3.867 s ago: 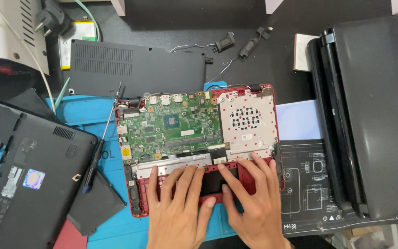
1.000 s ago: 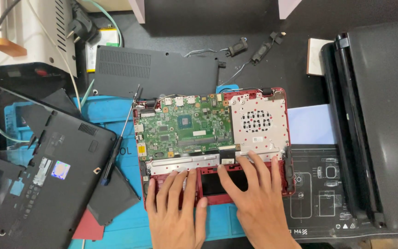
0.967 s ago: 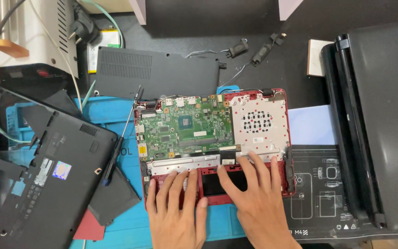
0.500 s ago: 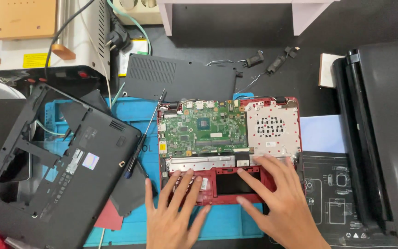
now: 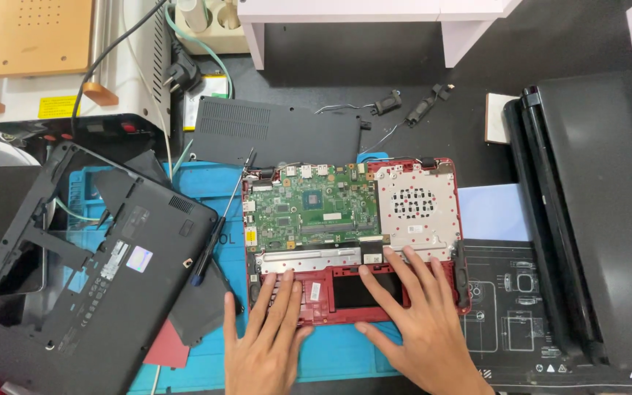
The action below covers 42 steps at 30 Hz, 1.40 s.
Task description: Assembling and repairing internal components of a laptop on a workbench.
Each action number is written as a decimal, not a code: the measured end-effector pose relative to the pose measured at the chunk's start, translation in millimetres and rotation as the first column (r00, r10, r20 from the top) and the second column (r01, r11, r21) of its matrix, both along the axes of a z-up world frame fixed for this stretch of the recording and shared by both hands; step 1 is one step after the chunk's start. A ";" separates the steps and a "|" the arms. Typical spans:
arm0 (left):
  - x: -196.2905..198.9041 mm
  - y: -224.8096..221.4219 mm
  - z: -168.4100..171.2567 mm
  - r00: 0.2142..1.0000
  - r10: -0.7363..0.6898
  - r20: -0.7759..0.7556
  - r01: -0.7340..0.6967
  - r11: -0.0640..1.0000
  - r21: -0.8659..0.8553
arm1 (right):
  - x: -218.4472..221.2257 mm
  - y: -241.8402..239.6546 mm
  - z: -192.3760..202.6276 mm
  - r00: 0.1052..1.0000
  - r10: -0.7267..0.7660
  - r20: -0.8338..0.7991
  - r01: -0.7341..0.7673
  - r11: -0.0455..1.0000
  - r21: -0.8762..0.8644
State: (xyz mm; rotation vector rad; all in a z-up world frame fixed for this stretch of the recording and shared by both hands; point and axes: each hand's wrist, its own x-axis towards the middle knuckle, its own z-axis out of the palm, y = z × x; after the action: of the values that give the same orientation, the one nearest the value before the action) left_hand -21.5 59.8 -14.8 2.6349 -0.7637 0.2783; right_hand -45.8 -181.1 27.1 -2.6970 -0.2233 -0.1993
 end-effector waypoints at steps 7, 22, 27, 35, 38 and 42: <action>-12.6 41.1 -19.6 0.970 0.240 0.037 -0.237 0.969 -0.065 | -19.6 -33.5 -4.3 0.951 -0.281 0.126 0.265 0.955 0.131; 18.8 39.3 11.7 0.971 0.225 0.077 -0.228 0.973 0.035 | -23.1 -74.1 -15.3 0.822 -0.527 -0.214 0.557 0.668 0.495; 25.1 32.1 8.1 0.945 0.327 -0.007 -0.327 0.945 0.001 | -8.0 -90.0 -9.6 0.786 -0.518 -0.339 0.617 0.617 0.488; 23.3 36.9 -6.8 0.916 0.391 -0.086 -0.381 0.918 0.112 | 2.7 -102.2 -5.9 0.744 -0.482 -0.464 0.664 0.615 0.426; 20.9 39.5 -13.3 0.909 0.404 -0.107 -0.391 0.912 0.124 | 2.5 -103.7 -5.3 0.725 -0.466 -0.507 0.681 0.592 0.431; 16.3 40.5 -19.3 0.895 0.429 -0.127 -0.411 0.900 0.144 | 7.5 -100.1 1.8 0.745 -0.438 -0.503 0.650 0.645 0.401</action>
State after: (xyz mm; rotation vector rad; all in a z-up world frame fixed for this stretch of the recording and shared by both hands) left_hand -5.2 100.3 -34.1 2.8694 -0.1519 0.1426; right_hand -38.3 -281.2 28.9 -2.0633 0.7031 0.0646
